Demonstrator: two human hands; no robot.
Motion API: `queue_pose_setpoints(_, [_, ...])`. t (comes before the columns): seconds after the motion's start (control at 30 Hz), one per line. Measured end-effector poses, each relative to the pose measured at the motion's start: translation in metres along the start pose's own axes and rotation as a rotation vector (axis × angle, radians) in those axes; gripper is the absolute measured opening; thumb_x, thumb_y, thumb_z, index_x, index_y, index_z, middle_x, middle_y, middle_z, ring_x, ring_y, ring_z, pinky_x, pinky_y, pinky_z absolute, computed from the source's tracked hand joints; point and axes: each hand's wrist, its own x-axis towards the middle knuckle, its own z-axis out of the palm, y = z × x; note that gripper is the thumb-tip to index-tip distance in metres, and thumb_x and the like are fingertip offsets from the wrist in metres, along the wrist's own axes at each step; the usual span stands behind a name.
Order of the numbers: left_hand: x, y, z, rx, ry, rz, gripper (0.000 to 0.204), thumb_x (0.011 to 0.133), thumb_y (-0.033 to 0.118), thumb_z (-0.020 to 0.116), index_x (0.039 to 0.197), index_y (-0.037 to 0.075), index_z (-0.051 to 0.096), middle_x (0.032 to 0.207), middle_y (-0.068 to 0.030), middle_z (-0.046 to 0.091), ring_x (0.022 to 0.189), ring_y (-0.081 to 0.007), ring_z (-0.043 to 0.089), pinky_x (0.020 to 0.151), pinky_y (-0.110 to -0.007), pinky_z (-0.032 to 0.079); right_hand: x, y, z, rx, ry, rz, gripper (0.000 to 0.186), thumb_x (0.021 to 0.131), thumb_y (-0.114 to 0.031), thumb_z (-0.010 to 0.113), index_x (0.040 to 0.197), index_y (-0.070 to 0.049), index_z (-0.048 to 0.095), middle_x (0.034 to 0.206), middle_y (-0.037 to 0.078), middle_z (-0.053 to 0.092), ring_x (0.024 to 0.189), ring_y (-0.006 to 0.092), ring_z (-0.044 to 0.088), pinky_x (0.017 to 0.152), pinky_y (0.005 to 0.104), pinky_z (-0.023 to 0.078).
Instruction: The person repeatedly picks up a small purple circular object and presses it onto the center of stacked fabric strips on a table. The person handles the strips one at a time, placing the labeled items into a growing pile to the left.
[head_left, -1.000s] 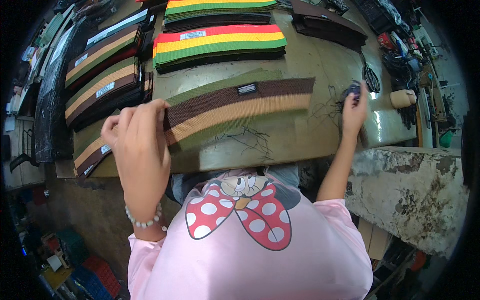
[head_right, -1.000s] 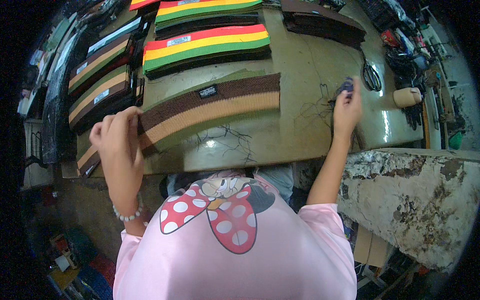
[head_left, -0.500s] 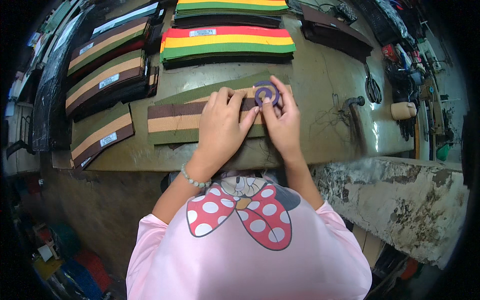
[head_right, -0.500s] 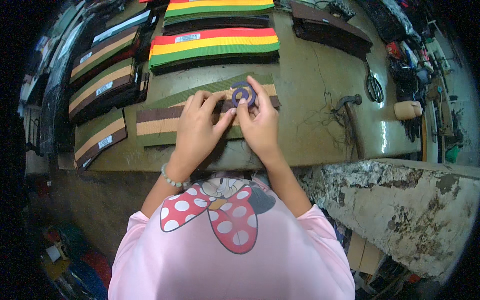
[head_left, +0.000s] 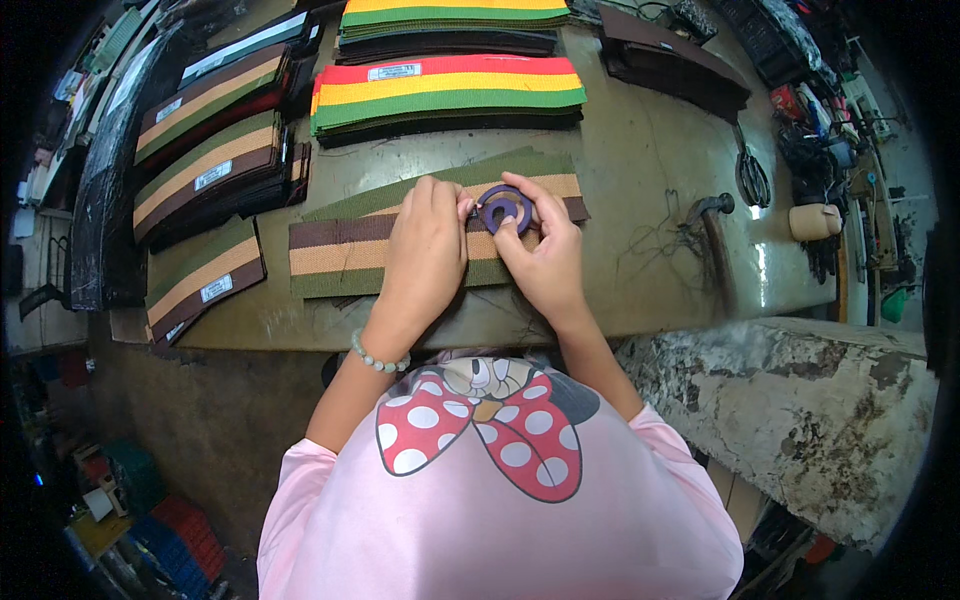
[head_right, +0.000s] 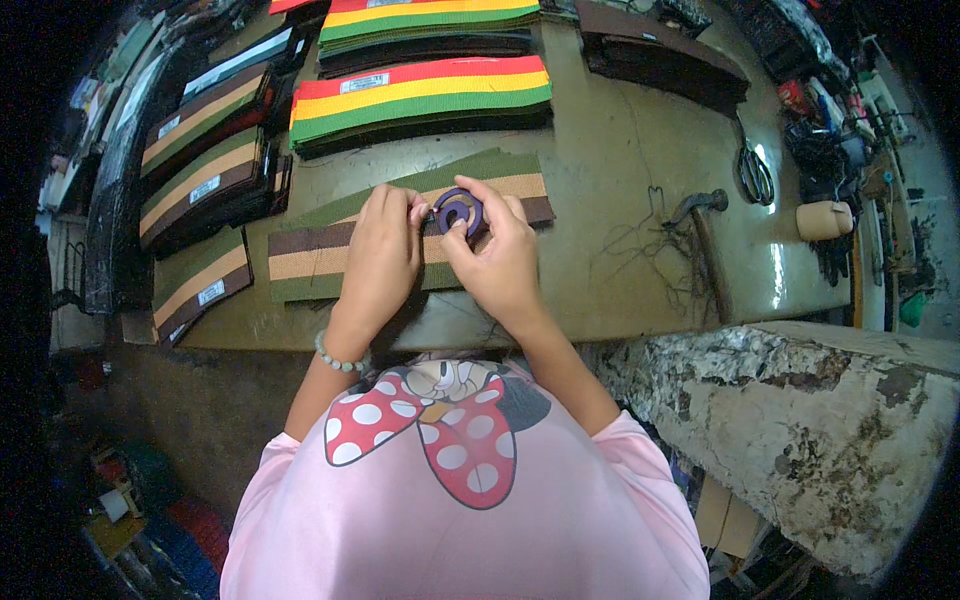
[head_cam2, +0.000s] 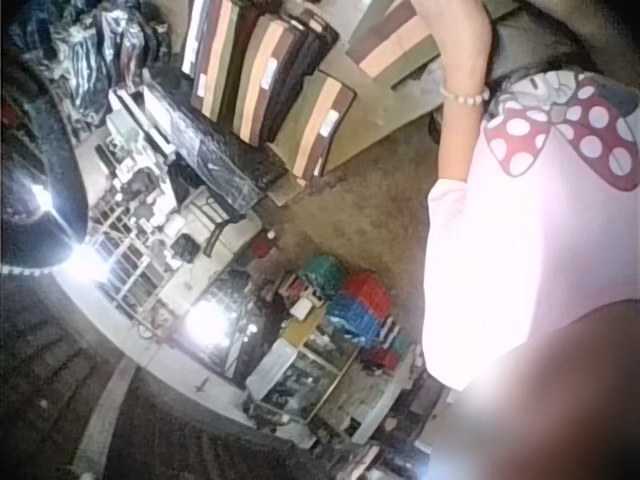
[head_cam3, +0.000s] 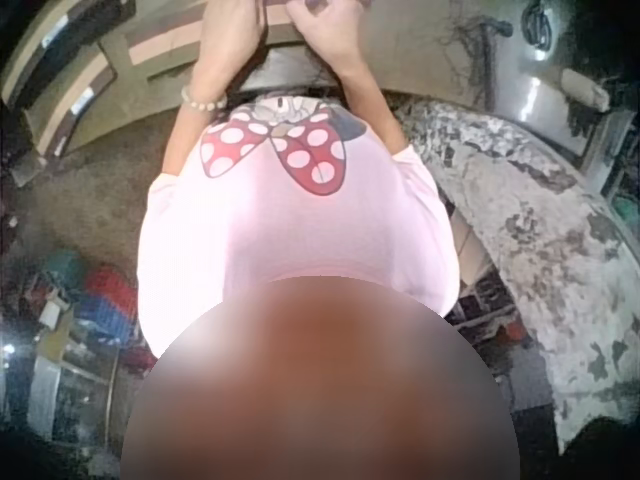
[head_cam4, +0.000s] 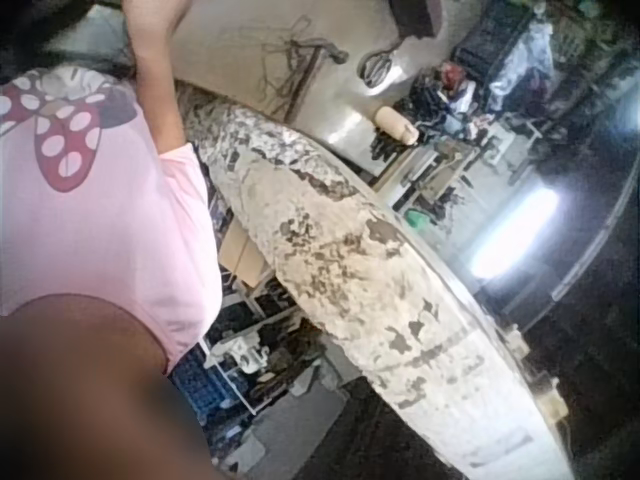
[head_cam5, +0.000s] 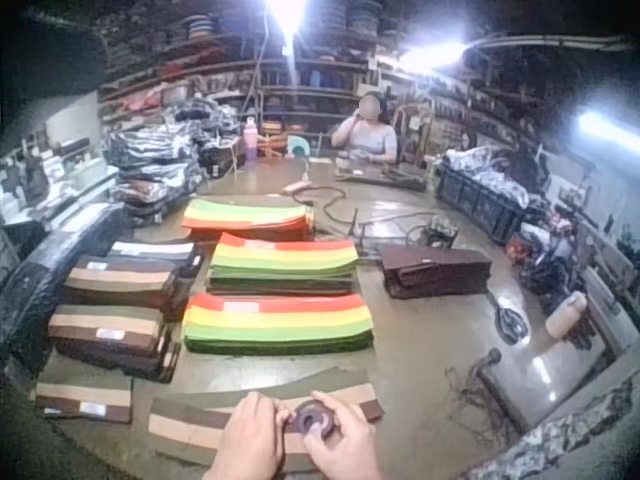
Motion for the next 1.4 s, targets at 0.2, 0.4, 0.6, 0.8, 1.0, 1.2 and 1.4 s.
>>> queue_pose_setpoints(0.2, [0.001, -0.003, -0.002, -0.024, -0.01, -0.02, 0.013, 0.098, 0.009, 0.055, 0.098, -0.004, 0.054, 0.095, -0.0215, 0.056, 0.09, -0.0406, 0.056, 0.081, -0.048, 0.046, 0.001, -0.007, 0.001, -0.05, 0.028, -0.031, 0.043, 0.079, -0.008, 0.066, 0.122, -0.004, 0.066, 0.096, 0.02, 0.064, 0.083, 0.0292, 0.064, 0.08, 0.0369, 0.053])
queue_pose_setpoints(0.4, [-0.001, -0.007, -0.001, -0.134, 0.03, -0.043, 0.013, 0.099, 0.009, 0.053, 0.099, -0.004, 0.054, 0.095, -0.0218, 0.055, 0.09, -0.0403, 0.056, 0.081, -0.047, 0.046, 0.002, -0.005, 0.003, -0.052, 0.015, -0.036, 0.043, 0.078, -0.008, 0.066, 0.121, -0.005, 0.066, 0.096, 0.019, 0.064, 0.085, 0.029, 0.064, 0.081, 0.0367, 0.052])
queue_pose_setpoints(0.6, [-0.014, -0.018, -0.035, -0.558, 0.238, -0.471, 0.029, 0.108, 0.021, 0.039, 0.097, -0.002, 0.052, 0.086, -0.0122, 0.049, 0.077, -0.0229, 0.049, 0.077, -0.033, 0.043, -0.001, -0.016, 0.01, -0.105, 0.001, 0.008, 0.044, 0.079, -0.013, 0.067, 0.123, -0.009, 0.068, 0.096, 0.016, 0.062, 0.086, 0.031, 0.062, 0.082, 0.0393, 0.051])
queue_pose_setpoints(0.8, [-0.068, -0.007, -0.084, -0.235, -0.101, -0.133, 0.014, 0.09, 0.01, 0.067, 0.099, 0.0, 0.062, 0.091, -0.0133, 0.058, 0.076, -0.0271, 0.056, 0.067, -0.038, 0.047, -0.004, -0.017, 0.021, -0.295, -0.006, -0.105, 0.045, 0.08, -0.017, 0.068, 0.125, -0.014, 0.068, 0.095, 0.015, 0.062, 0.088, 0.0321, 0.057, 0.088, 0.0416, 0.046])
queue_pose_setpoints(1.0, [-0.068, -0.029, -0.081, -0.094, 0.263, -0.347, 0.024, 0.086, 0.01, 0.074, 0.107, 0.001, 0.068, 0.093, -0.0112, 0.061, 0.079, -0.0245, 0.058, 0.069, -0.036, 0.048, -0.001, -0.03, 0.024, -0.219, -0.034, -0.041, 0.045, 0.082, -0.015, 0.067, 0.127, -0.011, 0.066, 0.093, 0.014, 0.06, 0.087, 0.029, 0.056, 0.087, 0.0403, 0.046])
queue_pose_setpoints(1.2, [-0.069, -0.047, -0.075, 0.037, 0.176, -0.254, 0.015, 0.09, 0.009, 0.07, 0.101, -0.001, 0.067, 0.089, -0.0117, 0.061, 0.08, -0.0226, 0.06, 0.068, -0.034, 0.049, 0.005, -0.053, 0.061, 0.063, -0.292, -0.145, 0.045, 0.083, -0.014, 0.066, 0.127, -0.004, 0.063, 0.096, 0.019, 0.059, 0.092, 0.032, 0.058, 0.087, 0.042, 0.048])
queue_pose_setpoints(1.4, [-0.081, -0.061, -0.072, -0.42, 0.33, -0.537, 0.015, 0.097, 0.012, 0.064, 0.099, -0.002, 0.063, 0.086, -0.0077, 0.063, 0.073, -0.0142, 0.059, 0.068, -0.029, 0.049, 0.004, -0.055, 0.079, -0.187, -0.365, -0.259, 0.046, 0.08, -0.02, 0.067, 0.124, -0.008, 0.066, 0.09, 0.014, 0.063, 0.092, 0.0287, 0.059, 0.088, 0.0414, 0.039])
